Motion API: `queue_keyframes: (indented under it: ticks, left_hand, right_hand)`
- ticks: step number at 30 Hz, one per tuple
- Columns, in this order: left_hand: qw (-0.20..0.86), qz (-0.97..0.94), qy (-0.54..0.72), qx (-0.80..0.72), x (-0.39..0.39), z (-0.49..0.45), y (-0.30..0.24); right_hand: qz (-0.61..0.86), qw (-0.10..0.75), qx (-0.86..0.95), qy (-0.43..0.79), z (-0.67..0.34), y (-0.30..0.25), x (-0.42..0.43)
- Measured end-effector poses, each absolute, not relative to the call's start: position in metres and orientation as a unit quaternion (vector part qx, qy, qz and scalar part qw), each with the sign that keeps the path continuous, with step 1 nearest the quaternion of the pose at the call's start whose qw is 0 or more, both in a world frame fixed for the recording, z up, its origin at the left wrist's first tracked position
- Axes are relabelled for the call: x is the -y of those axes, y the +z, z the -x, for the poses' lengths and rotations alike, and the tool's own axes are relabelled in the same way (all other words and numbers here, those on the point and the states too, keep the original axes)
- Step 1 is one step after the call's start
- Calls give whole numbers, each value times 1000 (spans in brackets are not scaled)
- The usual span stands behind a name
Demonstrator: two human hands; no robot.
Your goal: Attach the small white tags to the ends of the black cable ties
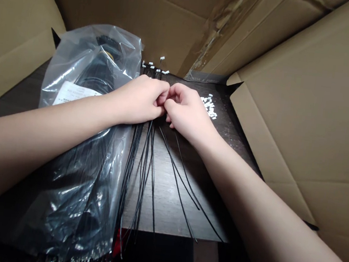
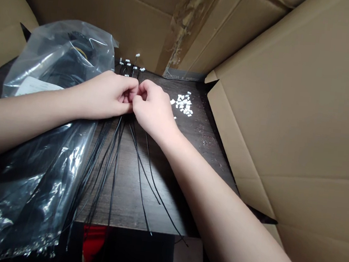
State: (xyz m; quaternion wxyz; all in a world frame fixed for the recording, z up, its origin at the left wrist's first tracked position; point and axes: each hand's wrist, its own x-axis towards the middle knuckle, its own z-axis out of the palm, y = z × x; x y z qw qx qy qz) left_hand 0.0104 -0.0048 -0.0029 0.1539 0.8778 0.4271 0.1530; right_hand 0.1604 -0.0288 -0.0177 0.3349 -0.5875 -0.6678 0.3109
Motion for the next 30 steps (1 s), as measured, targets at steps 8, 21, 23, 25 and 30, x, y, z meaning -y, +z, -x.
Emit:
queue_keyframes:
  ticks: [8,21,23,25,30]
  left_hand:
    - [151,-883,157,-417,4,-10,-4]
    - [146,-881,147,-424,7,-12,-4]
    - [146,-882,149,-422,7,-12,-4]
    - [145,-882,150,-423,7,-12,-5]
    - [136,-882,154,-425,7,-13,-6]
  right_hand:
    - [575,335,682,301,-158,-16,33]
    - [576,330,693,281,-158,-15,35]
    - [581,327,692,278,-158,-15,35]
    - [585,324,690,278,-158,-15,35]
    - [590,316,693,268,-158,-15,35]
